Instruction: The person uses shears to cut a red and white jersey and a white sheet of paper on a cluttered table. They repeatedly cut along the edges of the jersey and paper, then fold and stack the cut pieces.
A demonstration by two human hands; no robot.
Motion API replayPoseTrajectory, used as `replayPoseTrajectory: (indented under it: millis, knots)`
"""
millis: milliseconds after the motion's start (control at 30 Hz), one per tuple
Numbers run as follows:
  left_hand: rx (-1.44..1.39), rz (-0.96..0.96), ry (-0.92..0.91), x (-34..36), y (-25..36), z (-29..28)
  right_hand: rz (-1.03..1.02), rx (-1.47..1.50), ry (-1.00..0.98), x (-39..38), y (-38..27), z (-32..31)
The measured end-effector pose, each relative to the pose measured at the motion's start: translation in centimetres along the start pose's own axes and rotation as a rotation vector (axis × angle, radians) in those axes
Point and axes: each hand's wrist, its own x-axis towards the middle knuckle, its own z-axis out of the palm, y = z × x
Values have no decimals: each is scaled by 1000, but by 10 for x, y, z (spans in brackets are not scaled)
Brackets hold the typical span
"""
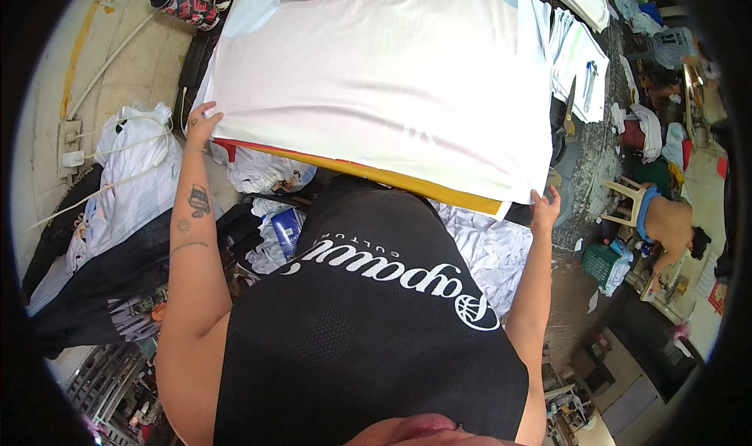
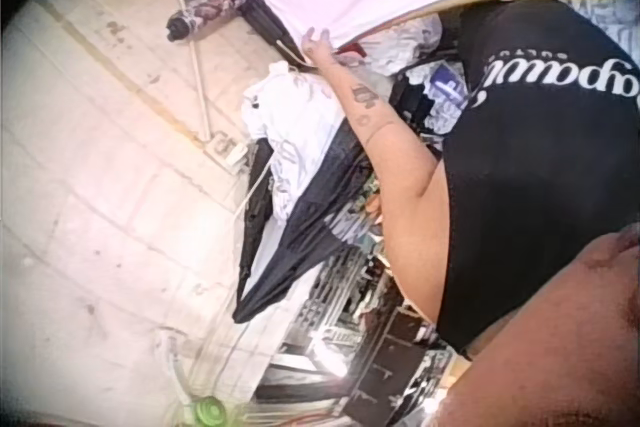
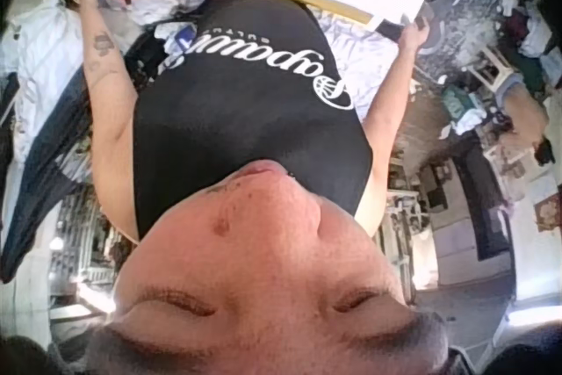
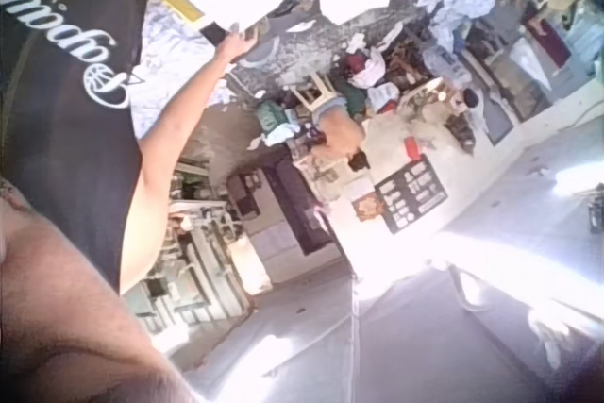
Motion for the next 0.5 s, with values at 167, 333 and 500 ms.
replayPoseTrajectory:
  millis: [167,333,500]
  knots:
    - [129,-39,37,-38,6,1,-26,-305,78,-18,3,-4]
    - [565,-90,275,-50,57,32,-259,-927,131,-43,-12,47]
    - [444,-311,-12,-27,88,51,-220,-858,21,-74,-16,60]
